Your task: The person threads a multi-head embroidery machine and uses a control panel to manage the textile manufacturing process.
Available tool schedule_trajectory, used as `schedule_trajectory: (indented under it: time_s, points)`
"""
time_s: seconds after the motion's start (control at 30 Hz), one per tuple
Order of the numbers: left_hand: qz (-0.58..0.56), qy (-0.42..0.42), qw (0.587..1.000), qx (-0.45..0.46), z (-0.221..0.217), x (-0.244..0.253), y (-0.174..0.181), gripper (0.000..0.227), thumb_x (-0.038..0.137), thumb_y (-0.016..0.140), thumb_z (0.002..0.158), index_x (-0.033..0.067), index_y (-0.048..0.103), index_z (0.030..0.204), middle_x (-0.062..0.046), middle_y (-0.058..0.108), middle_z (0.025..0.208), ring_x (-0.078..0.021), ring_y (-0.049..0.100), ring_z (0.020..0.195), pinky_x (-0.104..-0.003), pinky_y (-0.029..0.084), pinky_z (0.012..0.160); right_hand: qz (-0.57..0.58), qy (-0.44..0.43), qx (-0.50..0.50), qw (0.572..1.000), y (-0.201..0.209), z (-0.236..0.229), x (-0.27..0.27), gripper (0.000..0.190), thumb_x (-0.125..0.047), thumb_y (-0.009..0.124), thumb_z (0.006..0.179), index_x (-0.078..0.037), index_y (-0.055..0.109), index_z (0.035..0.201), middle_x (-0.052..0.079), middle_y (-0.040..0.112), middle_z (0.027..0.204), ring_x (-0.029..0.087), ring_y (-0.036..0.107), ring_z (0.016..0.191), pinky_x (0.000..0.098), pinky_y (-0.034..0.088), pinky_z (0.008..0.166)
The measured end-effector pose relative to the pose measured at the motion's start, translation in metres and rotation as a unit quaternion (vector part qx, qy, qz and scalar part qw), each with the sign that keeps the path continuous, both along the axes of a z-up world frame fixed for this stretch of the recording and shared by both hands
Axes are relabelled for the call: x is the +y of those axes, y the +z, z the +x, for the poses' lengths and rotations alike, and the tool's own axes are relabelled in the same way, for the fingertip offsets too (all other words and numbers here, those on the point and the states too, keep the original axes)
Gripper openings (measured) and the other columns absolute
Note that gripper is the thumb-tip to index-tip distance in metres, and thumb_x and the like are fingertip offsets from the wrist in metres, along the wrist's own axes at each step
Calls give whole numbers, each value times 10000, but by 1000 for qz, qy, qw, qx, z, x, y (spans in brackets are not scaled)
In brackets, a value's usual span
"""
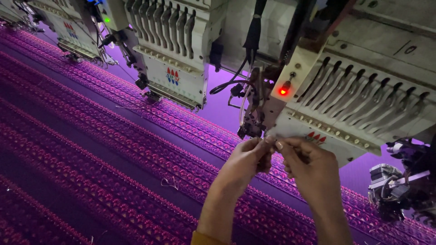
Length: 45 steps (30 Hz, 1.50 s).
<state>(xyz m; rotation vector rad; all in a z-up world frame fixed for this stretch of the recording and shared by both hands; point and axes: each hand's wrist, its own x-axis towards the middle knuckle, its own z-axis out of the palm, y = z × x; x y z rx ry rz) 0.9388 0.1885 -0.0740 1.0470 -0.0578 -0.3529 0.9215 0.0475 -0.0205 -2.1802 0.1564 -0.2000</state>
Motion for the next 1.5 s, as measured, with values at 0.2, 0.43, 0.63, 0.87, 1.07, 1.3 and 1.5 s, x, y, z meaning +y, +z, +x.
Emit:
schedule_trajectory:
  time_s: [0.2,0.43,0.63,0.87,1.07,1.3,1.5]
  points:
    - [-53,34,996,58,1,1,7,100,92,595,1019,8,640,1050,-122,654,978,-211,642,875,-314,575,906,9,-7,-17,1000,-2,1,2,204,-201,723,953,-117,833,1103,72,711,663,164,579,551,299,504,555]
    - [-4,11,998,68,4,-4,4,201,210,553,1089,71,570,944,-38,542,798,-143,494,685,-278,420,667,-9,5,-87,996,-11,4,3,158,-205,734,939,-113,839,1013,-5,717,696,93,527,561,260,448,552]
    - [-7,44,998,45,9,-13,-8,255,203,414,1103,98,505,889,8,403,735,-133,371,648,-288,337,605,-51,-8,-112,992,-22,7,4,205,-260,721,929,-148,821,1069,-17,821,966,103,731,802,256,573,729]
    - [-57,145,983,96,30,-22,-47,253,268,537,1100,70,587,951,-19,536,758,-105,439,622,-239,385,572,-123,-11,-236,964,-30,4,1,188,-215,715,984,-109,802,1112,3,794,920,87,686,679,248,533,596]
    - [-76,127,981,123,31,-27,-49,189,225,582,1075,40,544,1059,-60,549,801,-128,479,632,-258,429,566,-112,-18,-270,956,-39,7,4,142,-166,744,982,-95,803,1091,2,786,888,79,681,673,244,537,613]
    - [-204,61,959,185,27,-27,-45,172,159,606,1078,-1,613,1016,-53,568,776,-103,484,600,-218,452,527,-123,1,-288,950,-52,11,4,155,-94,729,989,-56,778,1131,37,778,856,66,610,542,208,491,451]
    - [-322,3,924,208,38,-30,-67,214,222,612,1074,19,611,1009,-25,553,721,-74,494,531,-177,488,458,-221,0,-296,929,-64,20,3,110,-165,753,972,-99,803,1044,-5,742,730,98,609,546,278,504,639]
